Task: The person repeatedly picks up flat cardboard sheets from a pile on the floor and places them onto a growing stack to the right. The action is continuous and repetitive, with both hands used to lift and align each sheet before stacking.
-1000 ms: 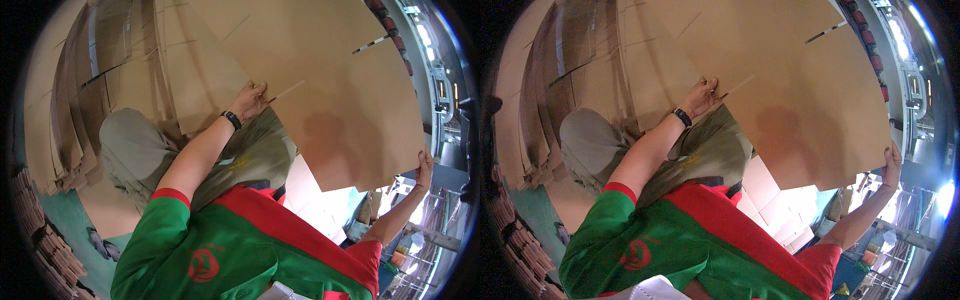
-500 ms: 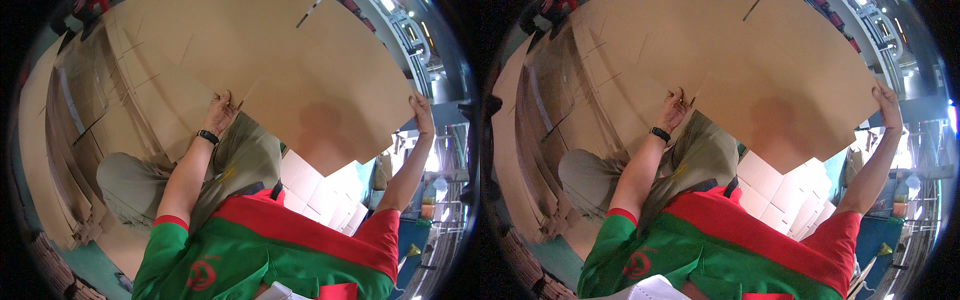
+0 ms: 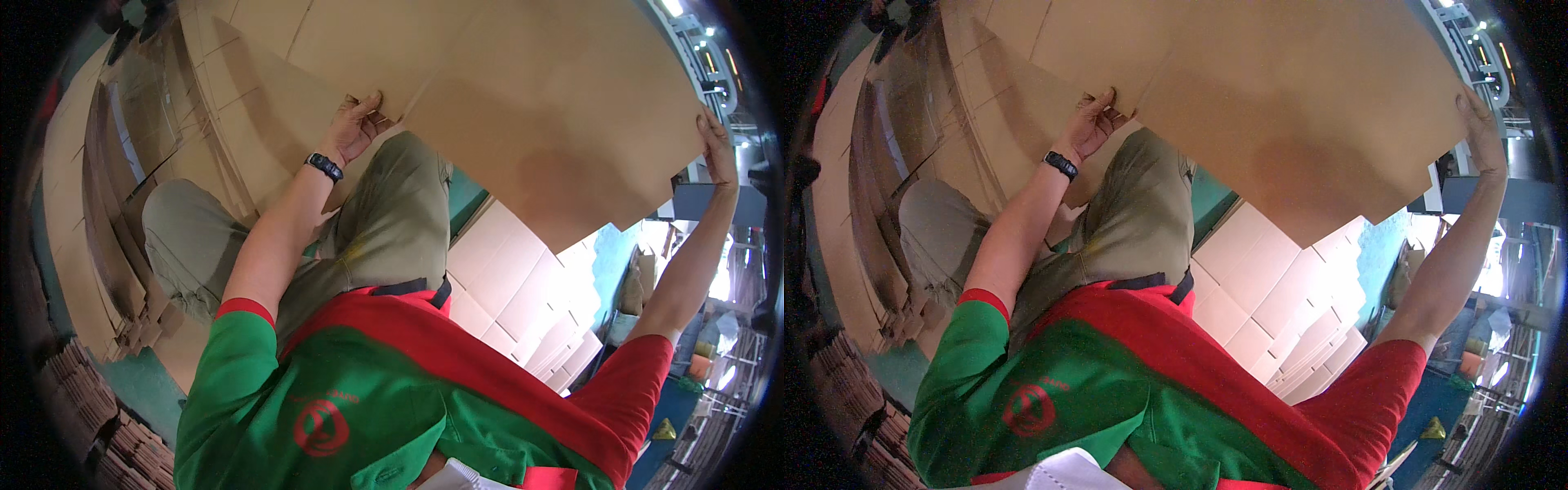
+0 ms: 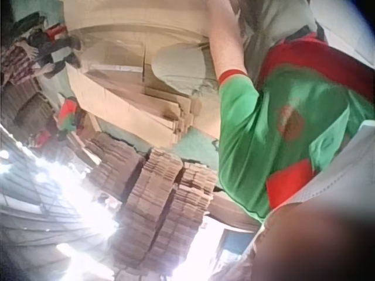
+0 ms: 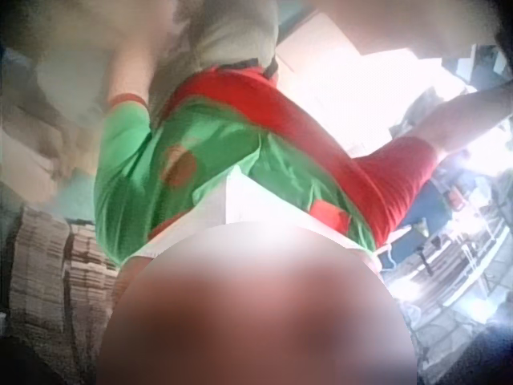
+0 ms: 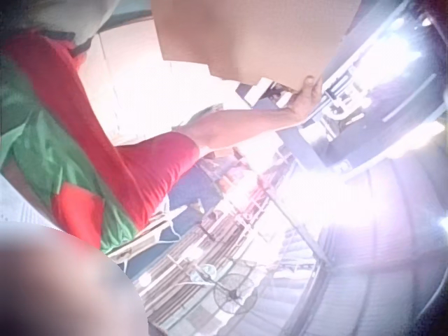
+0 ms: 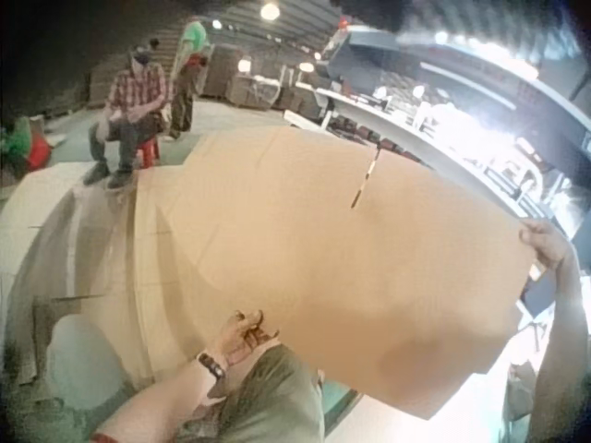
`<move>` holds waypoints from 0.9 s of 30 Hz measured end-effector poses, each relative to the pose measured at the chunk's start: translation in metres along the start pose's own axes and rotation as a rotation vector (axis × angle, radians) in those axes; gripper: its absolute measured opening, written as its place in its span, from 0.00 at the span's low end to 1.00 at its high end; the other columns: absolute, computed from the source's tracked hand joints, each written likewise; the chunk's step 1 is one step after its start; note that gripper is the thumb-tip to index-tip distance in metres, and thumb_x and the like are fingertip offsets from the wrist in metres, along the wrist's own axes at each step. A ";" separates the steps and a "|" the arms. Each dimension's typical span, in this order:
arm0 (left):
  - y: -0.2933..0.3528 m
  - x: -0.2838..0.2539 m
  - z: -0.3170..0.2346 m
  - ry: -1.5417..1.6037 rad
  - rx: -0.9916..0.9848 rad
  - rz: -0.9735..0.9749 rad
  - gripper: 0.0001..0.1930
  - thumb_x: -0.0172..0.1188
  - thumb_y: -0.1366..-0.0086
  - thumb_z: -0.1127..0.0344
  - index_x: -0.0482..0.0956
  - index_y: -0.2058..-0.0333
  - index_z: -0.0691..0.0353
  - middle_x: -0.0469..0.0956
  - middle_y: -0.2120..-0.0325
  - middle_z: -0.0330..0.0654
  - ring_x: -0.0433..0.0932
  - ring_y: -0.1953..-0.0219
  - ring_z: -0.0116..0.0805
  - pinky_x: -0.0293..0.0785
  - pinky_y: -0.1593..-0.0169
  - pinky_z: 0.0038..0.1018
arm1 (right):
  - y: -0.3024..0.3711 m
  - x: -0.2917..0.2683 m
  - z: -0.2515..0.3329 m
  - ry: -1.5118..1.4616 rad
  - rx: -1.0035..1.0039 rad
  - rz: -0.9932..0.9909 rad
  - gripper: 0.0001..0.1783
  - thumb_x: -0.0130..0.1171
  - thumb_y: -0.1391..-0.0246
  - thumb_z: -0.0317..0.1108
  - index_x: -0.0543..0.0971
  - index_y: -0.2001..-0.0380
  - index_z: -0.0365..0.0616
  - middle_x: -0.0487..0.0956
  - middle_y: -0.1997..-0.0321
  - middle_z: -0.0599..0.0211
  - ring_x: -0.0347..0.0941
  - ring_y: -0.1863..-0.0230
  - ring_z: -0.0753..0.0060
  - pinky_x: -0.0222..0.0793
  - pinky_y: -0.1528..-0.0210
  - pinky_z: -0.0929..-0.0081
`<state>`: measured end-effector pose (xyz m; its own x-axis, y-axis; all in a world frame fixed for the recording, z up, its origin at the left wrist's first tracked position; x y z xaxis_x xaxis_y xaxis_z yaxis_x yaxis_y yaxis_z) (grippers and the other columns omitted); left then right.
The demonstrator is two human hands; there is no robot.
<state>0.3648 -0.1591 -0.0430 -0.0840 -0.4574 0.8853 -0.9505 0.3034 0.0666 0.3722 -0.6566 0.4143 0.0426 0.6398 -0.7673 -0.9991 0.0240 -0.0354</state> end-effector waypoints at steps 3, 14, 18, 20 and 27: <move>0.008 0.013 -0.003 -0.070 -0.031 0.043 0.12 0.55 0.31 0.67 0.72 0.53 0.66 0.78 0.56 0.45 0.80 0.54 0.40 0.78 0.45 0.42 | 0.001 -0.010 -0.015 0.018 -0.029 -0.028 0.29 0.60 0.41 0.47 0.72 0.40 0.46 0.78 0.47 0.74 0.70 0.48 0.84 0.63 0.48 0.83; 0.038 0.031 -0.016 -0.193 -0.011 0.020 0.19 0.61 0.35 0.68 0.69 0.48 0.64 0.77 0.52 0.45 0.80 0.53 0.39 0.80 0.49 0.35 | 0.019 -0.023 -0.085 0.078 0.099 -0.040 0.34 0.58 0.40 0.50 0.67 0.37 0.43 0.73 0.40 0.67 0.67 0.38 0.72 0.59 0.35 0.74; 0.058 0.014 -0.008 -0.184 -0.118 -0.097 0.18 0.63 0.37 0.68 0.73 0.50 0.62 0.79 0.56 0.41 0.80 0.56 0.35 0.80 0.52 0.33 | 0.034 -0.034 -0.099 0.623 0.064 0.120 0.25 0.56 0.41 0.40 0.73 0.42 0.43 0.76 0.44 0.65 0.70 0.45 0.75 0.65 0.42 0.75; 0.071 0.018 0.005 -0.058 -0.111 -0.031 0.18 0.65 0.39 0.71 0.74 0.50 0.60 0.79 0.57 0.40 0.80 0.58 0.34 0.80 0.53 0.35 | 0.042 -0.014 -0.112 0.561 0.162 0.138 0.16 0.58 0.47 0.39 0.80 0.59 0.40 0.81 0.61 0.69 0.74 0.62 0.75 0.72 0.55 0.72; 0.084 0.015 0.057 -0.087 -0.300 0.119 0.22 0.63 0.36 0.68 0.69 0.44 0.58 0.77 0.52 0.41 0.79 0.53 0.35 0.81 0.51 0.37 | -0.032 0.167 -0.109 0.226 0.121 0.183 0.26 0.63 0.47 0.50 0.82 0.56 0.37 0.83 0.63 0.64 0.77 0.63 0.72 0.72 0.59 0.71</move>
<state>0.2667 -0.1884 -0.0505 -0.2271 -0.4696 0.8532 -0.8029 0.5861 0.1089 0.4117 -0.6345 0.2172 -0.1518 0.4551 -0.8774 -0.9830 0.0237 0.1823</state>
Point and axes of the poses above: each hand's wrist, its own y-axis away from the middle knuckle, its own x-axis out of the palm, z = x × y, the point moved 7 cm from there along -y, towards the middle knuckle
